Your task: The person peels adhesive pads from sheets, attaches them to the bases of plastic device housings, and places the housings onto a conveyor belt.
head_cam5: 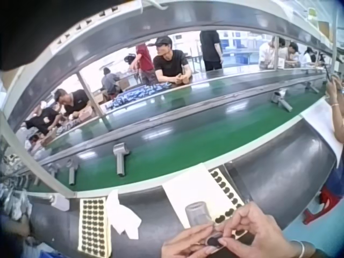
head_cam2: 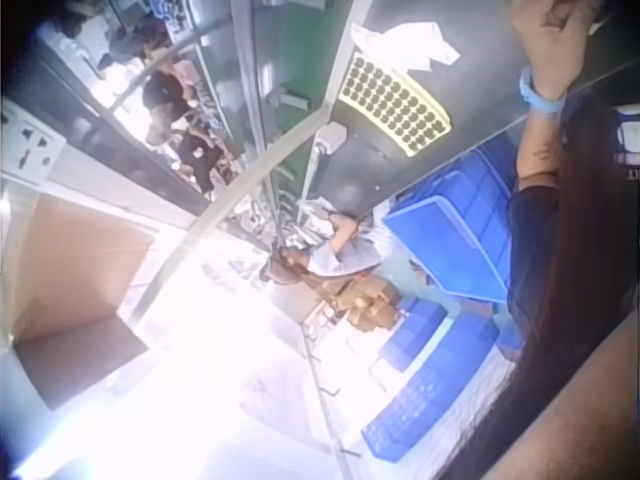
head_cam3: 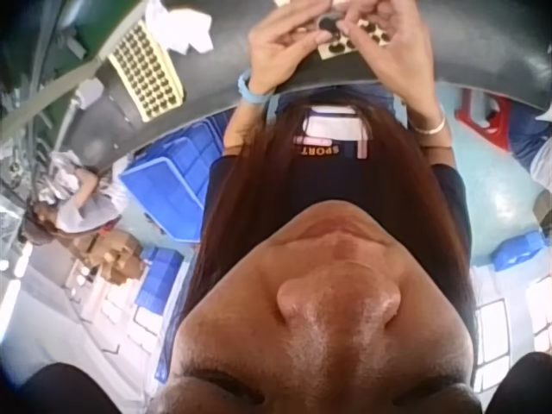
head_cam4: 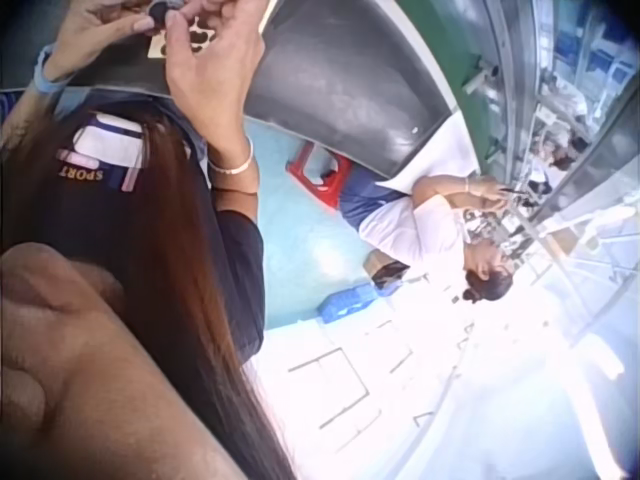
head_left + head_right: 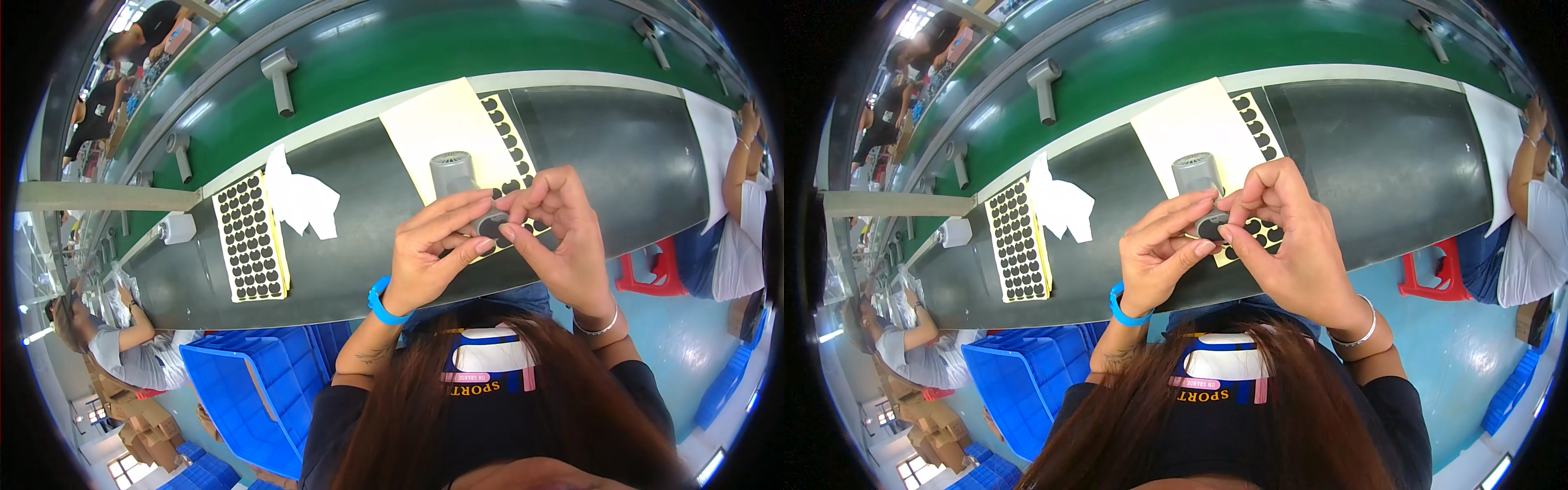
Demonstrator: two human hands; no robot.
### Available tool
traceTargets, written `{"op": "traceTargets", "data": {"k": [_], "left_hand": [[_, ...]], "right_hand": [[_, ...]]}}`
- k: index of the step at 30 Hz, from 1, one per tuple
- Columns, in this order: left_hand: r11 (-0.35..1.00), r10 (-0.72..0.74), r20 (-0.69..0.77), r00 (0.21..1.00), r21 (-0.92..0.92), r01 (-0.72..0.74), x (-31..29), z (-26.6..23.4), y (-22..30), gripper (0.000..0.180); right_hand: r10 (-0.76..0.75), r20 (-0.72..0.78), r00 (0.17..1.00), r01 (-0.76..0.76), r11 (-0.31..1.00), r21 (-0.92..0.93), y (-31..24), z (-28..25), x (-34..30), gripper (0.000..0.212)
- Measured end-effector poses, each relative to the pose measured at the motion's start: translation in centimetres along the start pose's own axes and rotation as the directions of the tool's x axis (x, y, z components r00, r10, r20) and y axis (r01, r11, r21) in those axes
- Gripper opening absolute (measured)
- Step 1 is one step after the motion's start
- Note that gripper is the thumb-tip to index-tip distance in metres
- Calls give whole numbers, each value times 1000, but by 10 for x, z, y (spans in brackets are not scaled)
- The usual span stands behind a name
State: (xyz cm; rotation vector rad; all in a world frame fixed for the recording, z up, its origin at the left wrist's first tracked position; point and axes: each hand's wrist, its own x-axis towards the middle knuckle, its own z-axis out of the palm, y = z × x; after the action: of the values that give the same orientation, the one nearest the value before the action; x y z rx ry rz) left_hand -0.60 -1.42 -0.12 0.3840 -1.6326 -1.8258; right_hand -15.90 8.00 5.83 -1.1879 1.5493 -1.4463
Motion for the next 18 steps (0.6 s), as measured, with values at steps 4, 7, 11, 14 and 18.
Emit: {"op": "traceTargets", "data": {"k": [4,7,11,14,18], "left_hand": [[1000,18,-26,1000,-4,-18,0,5,-1,37],[1000,16,-54,998,-17,-17,-1,8,-1,36],[1000,18,-64,998,12,-17,-1,13,-3,36],[1000,24,-62,998,16,-24,-1,15,-3,37],[1000,22,-59,998,10,-21,-1,17,-4,37]], "right_hand": [[-40,-6,999,39,993,-115,-4,0,-3,33],[-71,-10,997,66,960,-271,-6,-2,-5,34],[-202,-72,977,145,868,-476,-1,-1,-8,37],[-223,-79,972,149,837,-527,-2,-2,-10,37],[-215,-97,972,129,830,-543,-5,0,-11,37]]}}
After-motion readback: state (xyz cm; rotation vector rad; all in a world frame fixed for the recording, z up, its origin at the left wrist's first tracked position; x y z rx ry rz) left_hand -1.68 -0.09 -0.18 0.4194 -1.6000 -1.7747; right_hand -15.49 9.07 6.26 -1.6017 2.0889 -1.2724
